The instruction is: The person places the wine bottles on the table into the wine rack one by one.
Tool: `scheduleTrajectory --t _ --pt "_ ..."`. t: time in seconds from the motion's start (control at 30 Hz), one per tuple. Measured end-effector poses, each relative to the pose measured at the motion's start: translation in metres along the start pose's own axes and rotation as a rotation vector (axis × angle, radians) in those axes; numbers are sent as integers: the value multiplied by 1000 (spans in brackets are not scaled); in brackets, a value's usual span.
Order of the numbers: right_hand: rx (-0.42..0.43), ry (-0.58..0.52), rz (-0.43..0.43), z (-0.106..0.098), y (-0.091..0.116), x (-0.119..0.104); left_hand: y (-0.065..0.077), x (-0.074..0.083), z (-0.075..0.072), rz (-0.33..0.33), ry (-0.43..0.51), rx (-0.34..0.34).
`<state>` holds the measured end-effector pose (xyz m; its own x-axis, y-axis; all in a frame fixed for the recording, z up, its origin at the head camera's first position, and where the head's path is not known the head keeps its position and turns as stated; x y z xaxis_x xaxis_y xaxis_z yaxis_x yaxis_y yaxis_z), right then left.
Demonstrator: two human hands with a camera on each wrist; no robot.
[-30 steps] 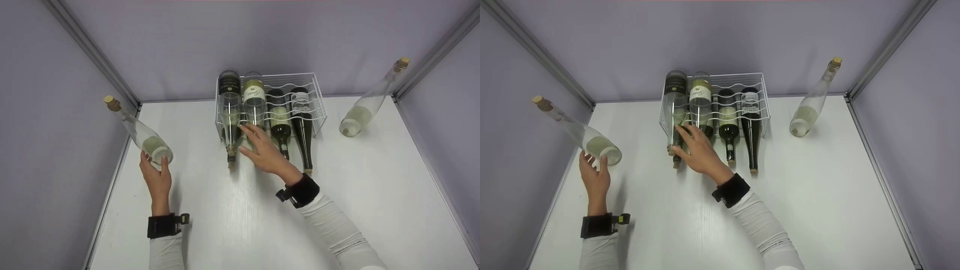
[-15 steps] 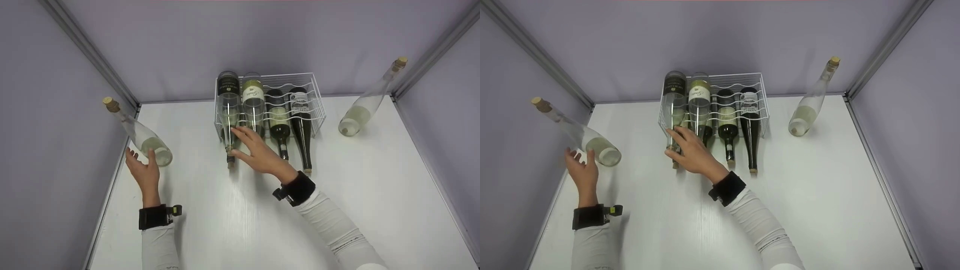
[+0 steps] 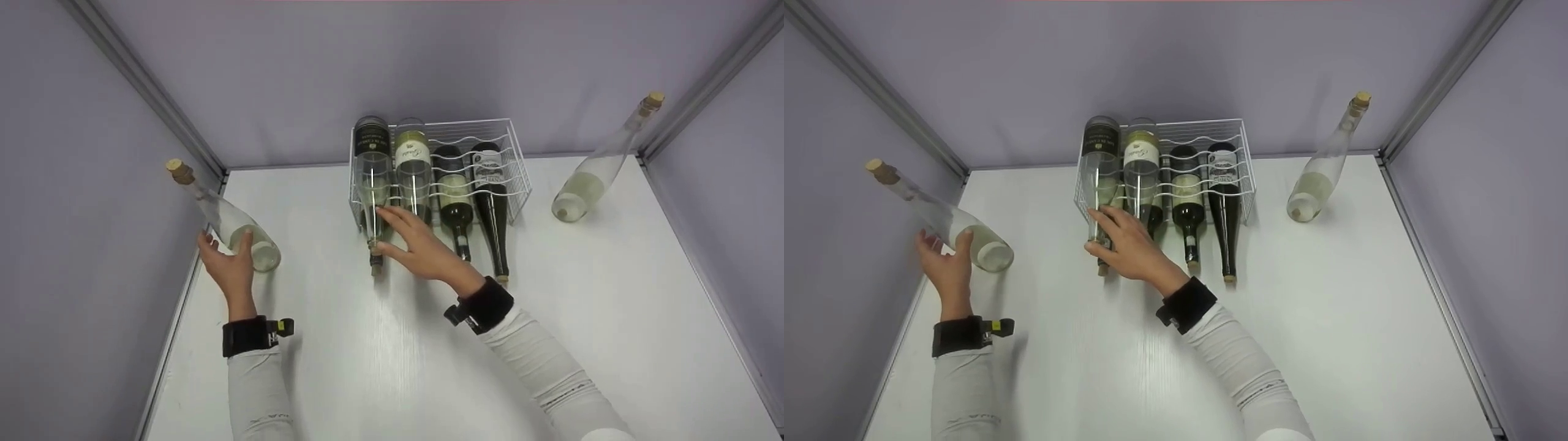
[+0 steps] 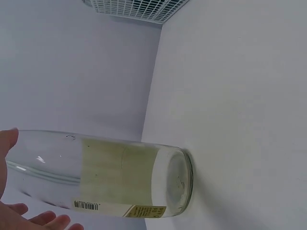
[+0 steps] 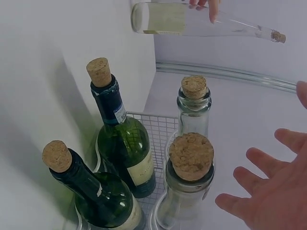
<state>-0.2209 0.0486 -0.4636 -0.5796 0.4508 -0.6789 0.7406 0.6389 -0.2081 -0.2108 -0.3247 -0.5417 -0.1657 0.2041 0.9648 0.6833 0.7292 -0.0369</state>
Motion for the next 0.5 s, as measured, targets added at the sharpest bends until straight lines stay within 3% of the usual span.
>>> scheduleTrajectory --t 0.3,0.5 --pt "-41 -30 -11 7 -4 -7 -5 -3 12 17 25 -45" --pt "-57 -44 -24 8 -6 -9 -8 -2 14 35 43 -11"
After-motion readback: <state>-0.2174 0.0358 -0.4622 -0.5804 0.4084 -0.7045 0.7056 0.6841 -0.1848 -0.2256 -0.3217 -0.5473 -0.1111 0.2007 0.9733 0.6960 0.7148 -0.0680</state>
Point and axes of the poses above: each hand's wrist, its own y-axis away from the middle knuckle, its own z-axis out of the palm, x = y × z, the point moved 3 cm from there along -y, towards the middle knuckle, and after that the axes turned 7 degrees about -z, right-handed, at the moved point
